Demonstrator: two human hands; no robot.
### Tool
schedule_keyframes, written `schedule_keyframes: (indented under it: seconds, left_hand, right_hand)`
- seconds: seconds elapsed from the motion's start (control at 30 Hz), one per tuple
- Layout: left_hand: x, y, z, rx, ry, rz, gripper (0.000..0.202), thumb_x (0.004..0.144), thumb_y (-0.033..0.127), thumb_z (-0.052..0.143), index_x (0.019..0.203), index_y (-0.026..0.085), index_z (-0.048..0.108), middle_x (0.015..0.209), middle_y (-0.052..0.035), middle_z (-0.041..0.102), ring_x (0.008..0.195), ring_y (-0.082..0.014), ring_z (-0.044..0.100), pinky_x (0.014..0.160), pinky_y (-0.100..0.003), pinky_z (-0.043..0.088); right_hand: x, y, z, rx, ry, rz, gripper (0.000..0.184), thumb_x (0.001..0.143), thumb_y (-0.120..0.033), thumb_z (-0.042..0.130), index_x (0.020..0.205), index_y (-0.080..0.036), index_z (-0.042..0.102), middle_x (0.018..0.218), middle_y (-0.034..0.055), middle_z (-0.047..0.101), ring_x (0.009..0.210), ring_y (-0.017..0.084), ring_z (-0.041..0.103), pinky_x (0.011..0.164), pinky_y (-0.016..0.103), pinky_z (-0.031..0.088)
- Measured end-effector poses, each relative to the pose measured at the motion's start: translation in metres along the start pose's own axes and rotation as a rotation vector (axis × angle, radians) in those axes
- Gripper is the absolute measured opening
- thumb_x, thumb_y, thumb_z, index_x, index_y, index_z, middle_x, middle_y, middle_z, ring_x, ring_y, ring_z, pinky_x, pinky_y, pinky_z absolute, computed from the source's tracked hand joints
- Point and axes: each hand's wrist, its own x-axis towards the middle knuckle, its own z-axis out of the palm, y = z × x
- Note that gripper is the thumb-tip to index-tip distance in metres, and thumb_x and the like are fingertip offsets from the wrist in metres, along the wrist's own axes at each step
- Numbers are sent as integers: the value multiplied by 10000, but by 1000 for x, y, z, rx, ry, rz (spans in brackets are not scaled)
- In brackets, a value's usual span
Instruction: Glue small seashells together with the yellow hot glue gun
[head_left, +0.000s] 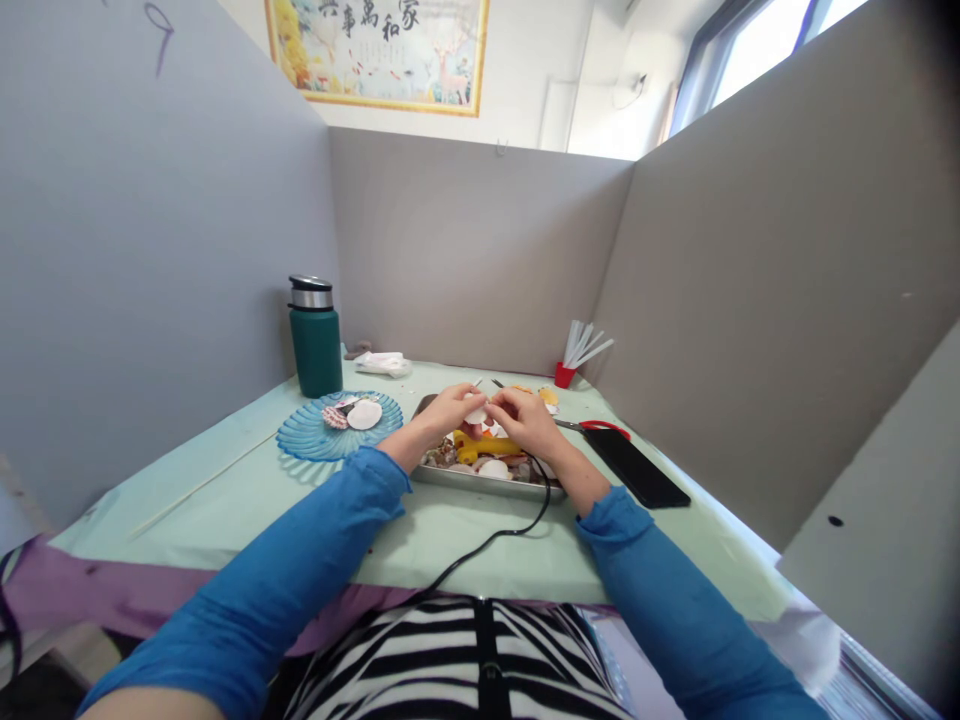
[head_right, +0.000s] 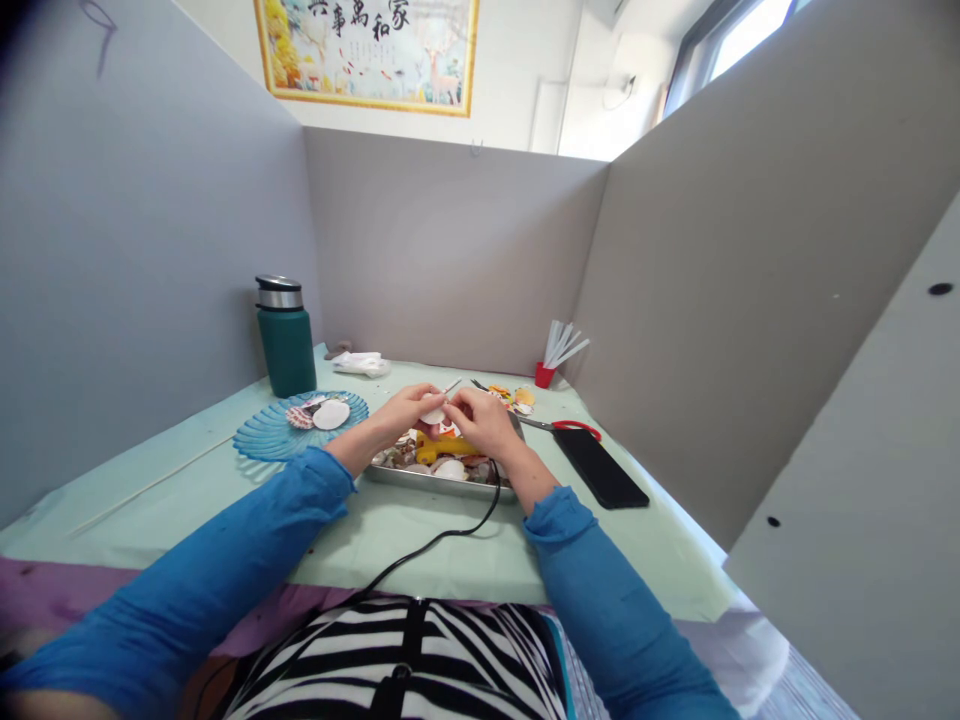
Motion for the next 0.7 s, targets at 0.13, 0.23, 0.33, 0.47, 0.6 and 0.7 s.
schedule_keyframes:
  seconds: [0.13, 0.23, 0.33, 0.47, 0.6, 0.7]
  left_hand:
    - [0, 0, 0, 3, -3, -5, 225, 851, 350, 571, 797, 144, 500, 655, -9, 617, 453, -93, 561, 505, -246, 492]
    - [0, -2, -1, 9, -10, -5, 273, 832, 400, 599, 797, 149, 499, 640, -3, 607, 454, -95, 562, 507, -246, 491]
    - [1, -3, -2, 20, -16, -2, 279, 833, 411, 597, 799, 152, 500, 628, 2, 597, 448, -97, 560, 498, -241, 486]
    - [2, -4, -2, 26, -12, -8, 283, 832, 420, 597, 803, 154, 505, 638, -4, 606, 448, -101, 564, 500, -247, 488]
    - [3, -5, -3, 20, -10, -6, 282, 832, 419, 598, 807, 155, 503, 656, -9, 616, 447, -99, 563, 502, -249, 491]
    - [3, -5, -3, 24, -6, -9, 282, 828, 419, 603, 812, 155, 504, 646, -5, 614, 443, -98, 563, 495, -242, 486]
  right_hand:
    - [0, 0, 0, -5, -4, -4, 236, 879, -325, 538, 721, -175, 627, 636, -2, 605, 573, 111, 479, 574, 236, 335]
    - [0, 1, 0, -8, -9, -4, 235, 876, -324, 541, 713, -176, 623, 625, -2, 597, 568, 112, 474, 569, 236, 331]
    - [0, 1, 0, -8, -9, -4, 233, 873, -324, 545, 706, -177, 615, 623, -1, 595, 566, 114, 473, 566, 237, 329]
    - [0, 1, 0, -12, -6, -8, 229, 874, -322, 543, 710, -180, 618, 629, 2, 597, 578, 119, 480, 571, 239, 333]
    - [0, 1, 0, -21, -8, -3, 238, 879, -334, 537, 720, -182, 628, 641, 9, 607, 590, 125, 483, 572, 241, 336]
    - [-1, 1, 0, -20, -13, 0, 240, 881, -332, 535, 722, -182, 633, 647, 10, 612, 595, 125, 488, 576, 241, 339]
